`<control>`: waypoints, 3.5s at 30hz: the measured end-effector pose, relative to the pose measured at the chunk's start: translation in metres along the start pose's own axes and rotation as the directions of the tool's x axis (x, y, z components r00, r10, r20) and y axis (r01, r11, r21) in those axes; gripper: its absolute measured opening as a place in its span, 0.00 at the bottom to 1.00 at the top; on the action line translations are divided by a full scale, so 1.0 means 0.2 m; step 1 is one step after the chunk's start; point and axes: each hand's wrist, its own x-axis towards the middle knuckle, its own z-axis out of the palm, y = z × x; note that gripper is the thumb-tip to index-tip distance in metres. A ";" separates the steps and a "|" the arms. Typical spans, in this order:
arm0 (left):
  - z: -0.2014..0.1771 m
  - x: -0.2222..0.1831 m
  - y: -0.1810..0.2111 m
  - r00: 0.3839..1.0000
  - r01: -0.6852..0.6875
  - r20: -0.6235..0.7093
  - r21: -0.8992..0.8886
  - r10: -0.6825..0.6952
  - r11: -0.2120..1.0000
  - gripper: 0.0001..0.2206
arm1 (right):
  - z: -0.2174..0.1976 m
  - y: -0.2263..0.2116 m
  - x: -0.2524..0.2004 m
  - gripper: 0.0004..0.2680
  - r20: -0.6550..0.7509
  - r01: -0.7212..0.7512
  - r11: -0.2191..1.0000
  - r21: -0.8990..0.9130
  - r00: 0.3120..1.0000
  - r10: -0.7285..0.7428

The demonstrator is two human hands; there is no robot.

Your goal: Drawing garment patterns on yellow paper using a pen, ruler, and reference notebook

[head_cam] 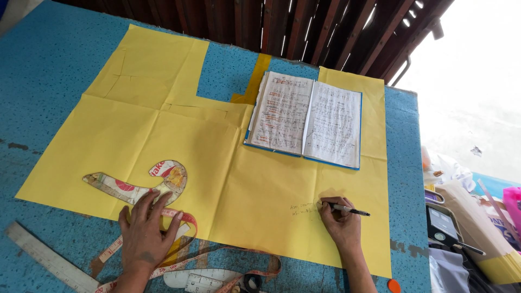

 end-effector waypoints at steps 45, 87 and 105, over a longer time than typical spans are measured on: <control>0.01 0.00 0.00 1.000 0.005 -0.005 -0.002 -0.005 1.000 0.27 | -0.01 -0.05 -0.02 0.04 -0.058 -0.011 0.999 0.050 0.998 0.014; 0.15 0.00 -0.03 0.952 0.007 -0.305 0.143 0.038 0.990 0.26 | -0.01 0.11 0.02 0.16 -0.068 0.097 0.994 0.050 0.993 -0.094; 0.18 0.00 0.00 0.926 0.040 -0.377 0.069 -0.011 0.997 0.27 | 0.01 0.14 0.03 0.19 -0.020 0.297 0.943 -0.153 0.953 -0.303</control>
